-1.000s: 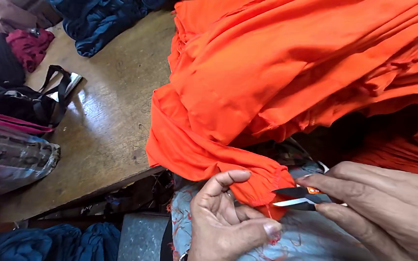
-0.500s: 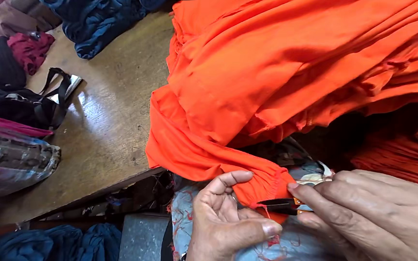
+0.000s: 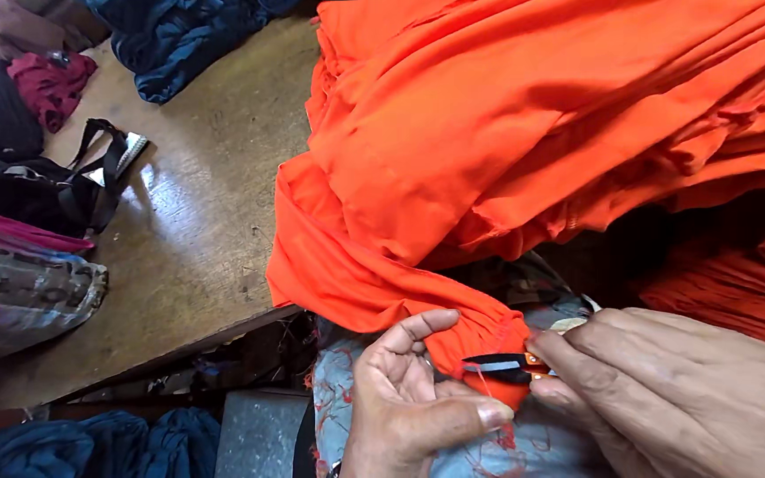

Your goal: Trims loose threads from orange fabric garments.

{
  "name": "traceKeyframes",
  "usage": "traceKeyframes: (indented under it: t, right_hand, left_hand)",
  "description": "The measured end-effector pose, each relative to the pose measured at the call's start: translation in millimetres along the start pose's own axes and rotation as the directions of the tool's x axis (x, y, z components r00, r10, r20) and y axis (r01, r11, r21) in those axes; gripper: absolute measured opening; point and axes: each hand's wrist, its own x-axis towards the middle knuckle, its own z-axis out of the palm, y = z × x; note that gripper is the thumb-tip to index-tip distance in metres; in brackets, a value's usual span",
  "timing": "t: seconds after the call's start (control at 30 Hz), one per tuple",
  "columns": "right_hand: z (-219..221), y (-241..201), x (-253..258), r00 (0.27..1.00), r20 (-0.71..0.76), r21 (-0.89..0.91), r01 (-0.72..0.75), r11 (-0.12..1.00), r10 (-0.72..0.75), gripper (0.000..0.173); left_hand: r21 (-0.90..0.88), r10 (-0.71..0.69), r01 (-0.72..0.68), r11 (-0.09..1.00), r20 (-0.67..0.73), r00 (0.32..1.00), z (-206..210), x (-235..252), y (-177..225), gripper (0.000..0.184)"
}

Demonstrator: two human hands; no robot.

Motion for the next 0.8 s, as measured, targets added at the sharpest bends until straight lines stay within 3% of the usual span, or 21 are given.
traceKeyframes:
  t: [0.53,0.63,0.7,0.77,0.8]
  right_hand:
    - [4.3,3.1,3.5,0.999,-0.041,-0.038,-0.003,0.999,0.002,0.037]
    - [0.4,7.4,8.6,0.994,-0.009,0.094,-0.104,0.99,0.105,0.039]
    - [-6.0,13.0,11.1,0.94,0.092,0.369,-0.338,0.866,0.328,0.039]
    - [-5.0,14.8,12.6,0.822,0.204,0.691,-0.506,0.516,0.533,0.035]
    - [-4.3,15.1,13.0,0.764,0.264,0.736,-0.554,0.389,0.589,0.029]
  left_hand:
    - [-0.059,-0.036,0.035,0.998,-0.021,0.999,0.2,1.6,1.4,0.063]
    - [-0.051,-0.023,0.02,0.998,-0.053,0.998,0.8,1.2,2.4,0.065]
    - [-0.042,0.009,-0.012,0.999,-0.073,0.997,1.9,0.9,4.2,0.066]
    - [-0.024,0.051,-0.053,0.998,-0.073,0.996,1.7,0.3,4.9,0.068]
    - [-0.015,0.076,-0.077,0.997,-0.064,0.995,1.6,0.4,4.6,0.068]
